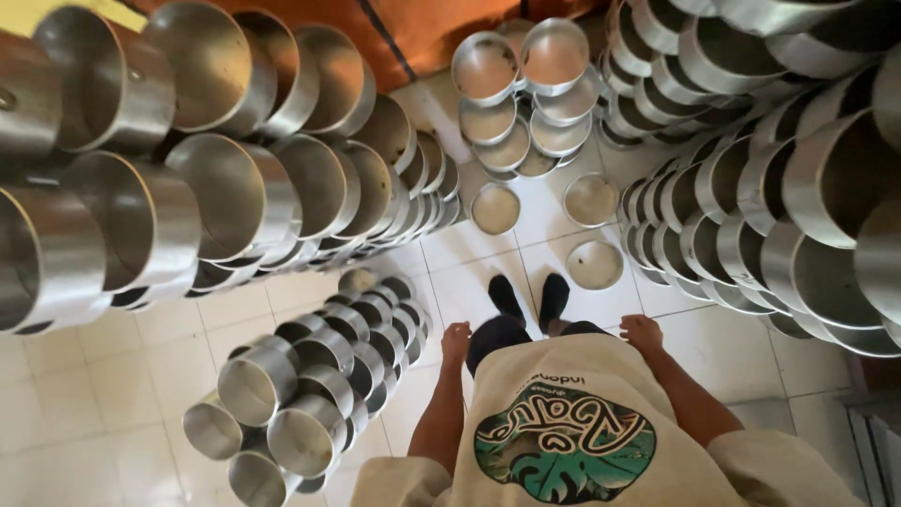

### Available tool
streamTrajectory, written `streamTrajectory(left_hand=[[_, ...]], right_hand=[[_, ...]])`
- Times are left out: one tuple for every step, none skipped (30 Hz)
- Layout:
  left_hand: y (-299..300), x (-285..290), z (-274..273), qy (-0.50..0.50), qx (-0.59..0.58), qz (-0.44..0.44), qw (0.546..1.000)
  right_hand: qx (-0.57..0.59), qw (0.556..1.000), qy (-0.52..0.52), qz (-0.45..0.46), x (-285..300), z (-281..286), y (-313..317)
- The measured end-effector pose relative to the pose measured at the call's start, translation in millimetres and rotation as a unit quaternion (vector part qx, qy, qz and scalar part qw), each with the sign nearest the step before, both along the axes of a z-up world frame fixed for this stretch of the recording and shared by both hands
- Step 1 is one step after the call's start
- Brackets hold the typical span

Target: The recorder is stacking empty metal cake tins in a bakery kitchen.

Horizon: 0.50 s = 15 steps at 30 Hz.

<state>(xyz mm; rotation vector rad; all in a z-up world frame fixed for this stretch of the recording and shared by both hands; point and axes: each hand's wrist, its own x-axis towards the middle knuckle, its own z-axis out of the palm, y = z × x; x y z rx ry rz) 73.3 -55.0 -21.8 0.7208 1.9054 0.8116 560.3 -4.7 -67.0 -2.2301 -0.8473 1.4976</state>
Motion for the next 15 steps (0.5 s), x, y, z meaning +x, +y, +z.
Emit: streamTrajectory(left_hand=[[-3, 2, -5, -0.046, -0.043, 0.060, 0.996], [-7, 2, -8, -0.043, -0.052, 0.061, 0.996], [-11, 1, -10, -0.066, -0.072, 0.090, 0.991], [-9, 6, -13, -0.090, -0.089, 0.120, 0.985], [-12, 9, -16, -0.090, -0.094, 0.122, 0.984], [-17, 7, -18, -0.057, -0.088, 0.078, 0.991], [-21, 4, -20, -0.024, -0.082, 0.032, 0.996], [-21, 2, -24, -0.020, -0.087, 0.029, 0.996], [-21, -1, -29, -0.053, -0.078, 0.037, 0.995], [-21, 3, -35, -0.089, -0.070, 0.046, 0.992], [-17, 3, -40, -0.089, -0.076, 0.044, 0.992], [-13, 0, -47, -0.095, -0.046, 0.031, 0.994], [-8, -3, -56, -0.101, -0.016, 0.018, 0.995], [6, -4, -59, -0.103, -0.022, 0.012, 0.994], [21, -5, -64, -0.089, -0.049, -0.004, 0.995]], right_hand=[[-0.001, 0.999, 0.037, -0.025, 0, 1, 3], [-0.011, 0.999, 0.039, -0.025, 0, -6, 4], [-0.007, 0.999, 0.035, -0.018, -1, -14, 6], [0.001, 1.000, 0.028, -0.010, 4, -20, 15], [-0.005, 1.000, 0.027, -0.008, 7, -20, 21], [0.010, 0.999, 0.034, -0.011, 3, -22, 26], [0.025, 0.999, 0.040, -0.015, 0, -24, 32], [0.020, 0.999, 0.044, -0.019, -6, -28, 41], [0.050, 0.997, 0.061, -0.022, -12, -33, 51], [0.080, 0.994, 0.074, -0.024, -11, -36, 60], [0.073, 0.994, 0.074, -0.028, -22, -31, 70], [0.098, 0.995, 0.027, 0.010, -35, -28, 78], [0.123, 0.991, -0.020, 0.048, -48, -27, 88], [0.117, 0.992, -0.023, 0.042, -59, -28, 98], [0.156, 0.980, -0.090, 0.087, -70, -32, 111]])
